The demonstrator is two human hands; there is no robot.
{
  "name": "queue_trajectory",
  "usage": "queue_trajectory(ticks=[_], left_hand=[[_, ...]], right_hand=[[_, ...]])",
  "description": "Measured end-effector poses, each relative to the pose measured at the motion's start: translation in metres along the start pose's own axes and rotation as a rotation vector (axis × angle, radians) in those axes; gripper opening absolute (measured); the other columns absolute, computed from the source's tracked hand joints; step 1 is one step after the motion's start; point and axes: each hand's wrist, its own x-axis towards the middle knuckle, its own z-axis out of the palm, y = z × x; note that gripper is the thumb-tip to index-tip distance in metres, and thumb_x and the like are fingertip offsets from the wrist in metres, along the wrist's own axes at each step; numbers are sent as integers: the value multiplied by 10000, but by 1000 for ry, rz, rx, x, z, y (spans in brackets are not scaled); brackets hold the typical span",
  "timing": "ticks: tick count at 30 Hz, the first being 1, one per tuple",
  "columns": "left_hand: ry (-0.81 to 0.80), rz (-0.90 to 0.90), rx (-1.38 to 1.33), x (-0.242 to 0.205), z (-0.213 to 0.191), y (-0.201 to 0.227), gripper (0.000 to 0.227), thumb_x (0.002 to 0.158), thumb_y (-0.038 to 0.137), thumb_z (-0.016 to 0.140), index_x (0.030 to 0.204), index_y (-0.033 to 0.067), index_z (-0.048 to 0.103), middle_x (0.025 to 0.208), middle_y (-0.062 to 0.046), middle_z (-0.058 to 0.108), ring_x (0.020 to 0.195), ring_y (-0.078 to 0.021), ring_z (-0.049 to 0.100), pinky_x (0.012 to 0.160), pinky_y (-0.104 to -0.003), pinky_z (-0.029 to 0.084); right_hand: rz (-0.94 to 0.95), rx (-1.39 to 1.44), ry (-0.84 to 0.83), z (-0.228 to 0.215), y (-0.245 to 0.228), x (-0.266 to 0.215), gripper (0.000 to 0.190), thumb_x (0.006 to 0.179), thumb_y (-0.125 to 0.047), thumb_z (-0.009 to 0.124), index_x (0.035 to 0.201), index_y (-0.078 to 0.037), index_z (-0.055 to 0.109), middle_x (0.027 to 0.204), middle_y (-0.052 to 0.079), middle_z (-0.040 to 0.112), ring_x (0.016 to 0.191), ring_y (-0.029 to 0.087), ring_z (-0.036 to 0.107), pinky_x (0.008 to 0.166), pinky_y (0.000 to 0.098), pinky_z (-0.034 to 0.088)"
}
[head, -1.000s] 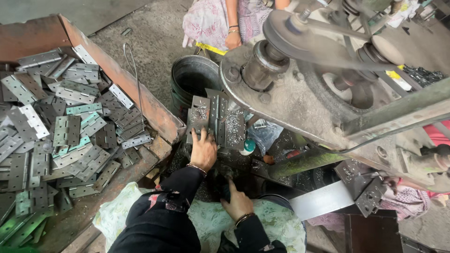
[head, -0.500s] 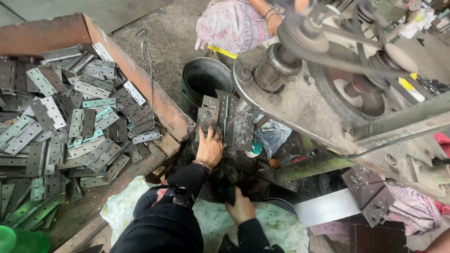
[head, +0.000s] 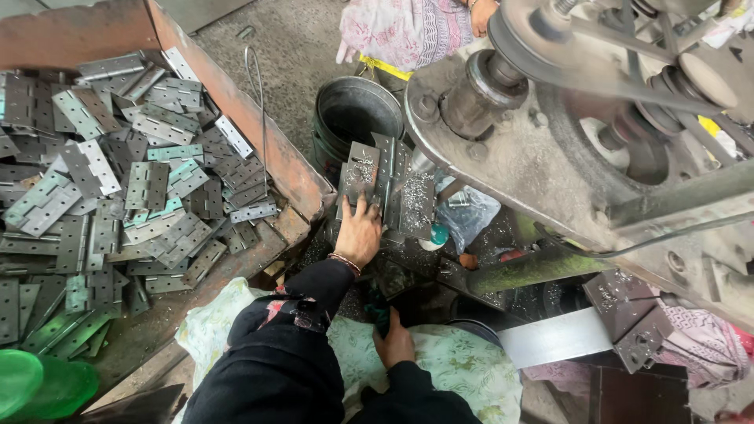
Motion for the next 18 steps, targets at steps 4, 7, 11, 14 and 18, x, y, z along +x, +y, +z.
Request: queue_trajectory(ticks=[4,7,11,14,18], left_hand=[[-50,-3,-32,4,-1,1,393,1028,302,446,1217,83,712,1475,-67,544,1485,-369,293,1179,-683,206],[-54,-3,-20,12,7,5,387,1026,286,446,1218,79,711,1464,-69,549,1476,-365,302,1170,-679,216],[-93,-3,-3,34,14,2,404,1035,286,432,1258,82,699,1419,-55,578,1484,-350,307,1183,-672,217],[-6,-1,3,36,19,-1,426,1048,289,418,1297,74,689,1381,-51,604,1467,-348,330,1180,-665,227],[-43,31,-2,27,14,0,415,1043,303,409,1266,89,687,1454,-41,564,1480,-355,309,1170,-686,215]], right_hand=[[51,-61,-91,-41,-18,8,826,881,-332,731,1554,-120,301,1066,256,713,921,456,709,793,539,580],[-45,-137,-3,-70,-25,5,770,837,-332,767,1485,-97,423,1040,285,728,940,457,713,813,521,580],[-37,-117,-47,-75,-25,10,765,849,-338,751,1490,-103,407,1068,273,722,936,449,722,792,520,593],[-37,-33,-2,-37,-17,1,772,902,-347,717,1534,-110,343,1065,278,722,921,459,713,794,531,586],[-33,37,7,-6,-2,3,787,915,-323,693,1556,-119,283,1096,259,720,900,454,711,773,548,587]])
